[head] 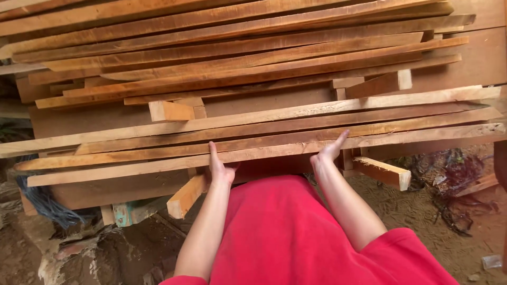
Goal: Bundling multiple wooden planks together using flexible ties in a workshop environment.
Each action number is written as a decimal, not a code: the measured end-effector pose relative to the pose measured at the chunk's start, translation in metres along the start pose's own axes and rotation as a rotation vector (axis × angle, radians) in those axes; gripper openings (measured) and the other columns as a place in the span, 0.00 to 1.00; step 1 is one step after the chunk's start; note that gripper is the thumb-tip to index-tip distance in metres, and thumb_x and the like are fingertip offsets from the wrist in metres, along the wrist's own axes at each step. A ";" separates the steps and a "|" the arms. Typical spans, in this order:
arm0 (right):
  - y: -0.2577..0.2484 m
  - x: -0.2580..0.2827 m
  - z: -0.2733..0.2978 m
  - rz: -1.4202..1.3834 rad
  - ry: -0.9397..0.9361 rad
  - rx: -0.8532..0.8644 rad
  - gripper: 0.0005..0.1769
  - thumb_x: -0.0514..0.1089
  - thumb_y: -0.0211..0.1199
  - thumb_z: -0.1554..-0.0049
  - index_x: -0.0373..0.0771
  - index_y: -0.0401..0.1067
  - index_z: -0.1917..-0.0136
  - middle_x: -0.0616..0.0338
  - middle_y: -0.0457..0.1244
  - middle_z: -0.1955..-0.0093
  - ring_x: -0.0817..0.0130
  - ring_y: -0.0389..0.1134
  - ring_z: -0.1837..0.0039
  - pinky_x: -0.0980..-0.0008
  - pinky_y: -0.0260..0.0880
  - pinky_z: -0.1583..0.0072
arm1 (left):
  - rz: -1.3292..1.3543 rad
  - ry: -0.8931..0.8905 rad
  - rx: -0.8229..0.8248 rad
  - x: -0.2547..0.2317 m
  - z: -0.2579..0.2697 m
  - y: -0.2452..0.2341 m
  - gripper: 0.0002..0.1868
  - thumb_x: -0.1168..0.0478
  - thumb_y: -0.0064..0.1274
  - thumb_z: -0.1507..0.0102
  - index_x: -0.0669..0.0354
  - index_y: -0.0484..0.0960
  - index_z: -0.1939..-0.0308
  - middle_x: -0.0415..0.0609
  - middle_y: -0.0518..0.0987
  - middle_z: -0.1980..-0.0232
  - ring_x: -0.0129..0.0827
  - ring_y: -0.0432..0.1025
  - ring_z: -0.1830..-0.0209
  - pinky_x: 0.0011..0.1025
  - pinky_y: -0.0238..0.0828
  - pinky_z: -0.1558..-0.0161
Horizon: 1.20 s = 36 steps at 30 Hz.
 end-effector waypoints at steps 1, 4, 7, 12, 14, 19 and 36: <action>-0.001 -0.006 -0.005 0.005 0.003 0.001 0.69 0.84 0.65 0.48 0.41 0.39 0.15 0.40 0.30 0.14 0.47 0.30 0.14 0.48 0.26 0.17 | 0.003 0.001 -0.005 0.004 -0.009 -0.007 0.61 0.34 0.72 0.49 0.50 0.52 0.23 0.61 0.66 0.30 0.57 0.65 0.33 0.70 0.60 0.38; -0.005 -0.007 -0.013 -0.007 -0.015 -0.009 0.70 0.83 0.67 0.48 0.36 0.40 0.16 0.36 0.33 0.15 0.46 0.32 0.14 0.48 0.31 0.17 | 0.027 0.112 -0.030 0.017 -0.026 -0.017 0.62 0.28 0.68 0.47 0.48 0.51 0.21 0.59 0.63 0.26 0.55 0.62 0.27 0.70 0.56 0.33; -0.002 -0.002 -0.003 -0.014 -0.023 0.002 0.70 0.82 0.67 0.48 0.35 0.40 0.16 0.35 0.34 0.15 0.45 0.33 0.14 0.48 0.33 0.17 | 0.121 0.094 0.010 0.016 -0.022 -0.015 0.59 0.22 0.62 0.48 0.44 0.56 0.23 0.53 0.66 0.26 0.52 0.64 0.28 0.63 0.62 0.31; -0.008 0.001 -0.015 0.006 0.024 0.014 0.72 0.84 0.67 0.50 0.35 0.40 0.16 0.36 0.34 0.15 0.45 0.34 0.14 0.45 0.33 0.18 | 0.051 0.110 0.011 0.024 -0.033 -0.024 0.54 0.25 0.61 0.44 0.42 0.58 0.24 0.51 0.69 0.28 0.47 0.68 0.31 0.58 0.65 0.31; -0.024 -0.006 -0.038 0.046 0.092 0.124 0.75 0.87 0.64 0.51 0.38 0.33 0.16 0.36 0.28 0.14 0.44 0.28 0.14 0.42 0.25 0.19 | -0.035 0.057 0.053 0.011 0.009 -0.012 0.60 0.20 0.54 0.45 0.46 0.49 0.21 0.59 0.55 0.23 0.53 0.58 0.25 0.59 0.57 0.28; -0.052 -0.024 -0.069 0.079 0.337 0.392 0.76 0.84 0.63 0.48 0.34 0.24 0.16 0.32 0.22 0.15 0.40 0.23 0.14 0.38 0.21 0.19 | -0.654 -0.042 0.320 0.015 0.061 -0.035 0.60 0.35 0.54 0.36 0.72 0.37 0.21 0.81 0.34 0.21 0.70 0.40 0.20 0.63 0.40 0.25; -0.028 0.047 -0.003 1.365 -0.420 1.298 0.23 0.59 0.67 0.42 0.45 0.80 0.40 0.54 0.73 0.43 0.54 0.72 0.37 0.55 0.68 0.34 | -2.323 1.719 0.575 0.080 0.006 0.063 0.71 0.37 0.72 0.60 0.51 0.51 0.19 0.52 0.47 0.16 0.57 0.39 0.17 0.64 0.35 0.23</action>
Point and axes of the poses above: each hand's wrist, its own z-axis away from the middle knuckle, its own y-axis out of the palm, x = y × z, the point moved 2 cm from there along -z, towards the middle knuckle
